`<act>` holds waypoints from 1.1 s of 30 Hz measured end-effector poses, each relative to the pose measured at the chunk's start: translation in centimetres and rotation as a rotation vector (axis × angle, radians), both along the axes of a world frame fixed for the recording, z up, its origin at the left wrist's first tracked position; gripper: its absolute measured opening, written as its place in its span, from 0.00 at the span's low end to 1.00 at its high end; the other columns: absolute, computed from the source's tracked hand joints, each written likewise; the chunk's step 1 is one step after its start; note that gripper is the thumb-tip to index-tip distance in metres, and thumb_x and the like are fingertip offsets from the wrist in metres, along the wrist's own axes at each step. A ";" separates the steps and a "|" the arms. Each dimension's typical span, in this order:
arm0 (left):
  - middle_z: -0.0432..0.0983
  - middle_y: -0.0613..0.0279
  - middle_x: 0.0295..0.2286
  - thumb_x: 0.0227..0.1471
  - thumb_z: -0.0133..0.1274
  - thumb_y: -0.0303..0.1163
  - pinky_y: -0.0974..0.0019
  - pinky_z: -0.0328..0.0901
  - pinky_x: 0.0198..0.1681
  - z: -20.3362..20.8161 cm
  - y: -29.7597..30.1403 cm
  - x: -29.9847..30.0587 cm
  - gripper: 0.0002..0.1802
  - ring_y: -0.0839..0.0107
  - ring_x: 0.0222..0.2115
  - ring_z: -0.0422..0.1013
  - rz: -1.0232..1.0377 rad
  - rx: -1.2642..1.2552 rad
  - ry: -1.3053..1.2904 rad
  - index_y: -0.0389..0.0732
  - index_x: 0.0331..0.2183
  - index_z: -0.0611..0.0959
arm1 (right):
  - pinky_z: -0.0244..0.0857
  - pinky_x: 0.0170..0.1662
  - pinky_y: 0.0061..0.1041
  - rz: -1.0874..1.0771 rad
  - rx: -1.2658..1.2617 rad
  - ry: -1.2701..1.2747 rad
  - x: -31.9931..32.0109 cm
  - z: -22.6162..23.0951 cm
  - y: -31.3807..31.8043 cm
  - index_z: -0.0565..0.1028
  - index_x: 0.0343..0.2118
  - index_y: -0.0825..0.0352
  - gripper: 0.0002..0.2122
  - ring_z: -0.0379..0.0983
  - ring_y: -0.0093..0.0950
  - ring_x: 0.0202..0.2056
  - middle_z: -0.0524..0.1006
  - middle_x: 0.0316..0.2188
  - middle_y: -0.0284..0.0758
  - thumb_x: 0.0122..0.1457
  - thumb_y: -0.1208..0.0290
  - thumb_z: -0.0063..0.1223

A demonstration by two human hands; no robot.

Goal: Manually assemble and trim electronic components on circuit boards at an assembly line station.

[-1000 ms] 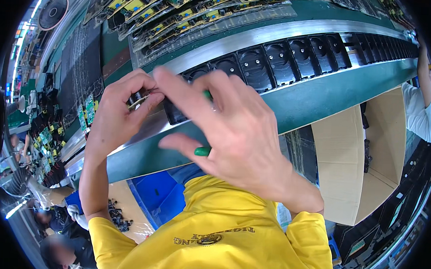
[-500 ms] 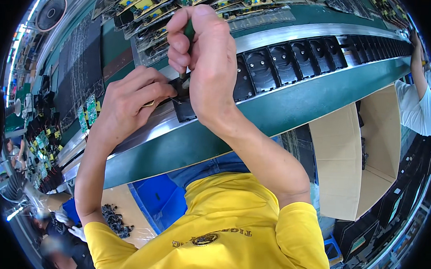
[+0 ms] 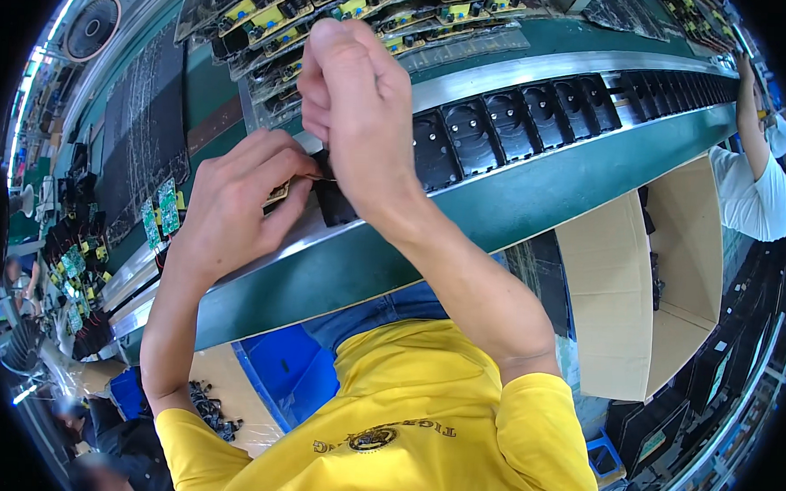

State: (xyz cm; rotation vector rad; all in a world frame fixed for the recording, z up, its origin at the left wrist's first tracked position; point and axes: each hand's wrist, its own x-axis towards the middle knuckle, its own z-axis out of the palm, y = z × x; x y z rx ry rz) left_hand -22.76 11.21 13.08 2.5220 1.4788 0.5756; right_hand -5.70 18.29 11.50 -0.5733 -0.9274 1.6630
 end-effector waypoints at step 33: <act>0.82 0.62 0.41 0.59 0.68 0.21 0.65 0.70 0.46 -0.7 0.2 2.5 0.05 0.65 0.40 0.77 0.230 -0.139 -0.188 0.35 0.39 0.89 | 0.70 0.41 0.29 -0.298 1.018 -1.397 9.3 -3.1 -7.3 0.93 0.42 0.54 0.11 0.69 0.29 0.37 0.75 0.42 0.31 0.56 0.72 0.78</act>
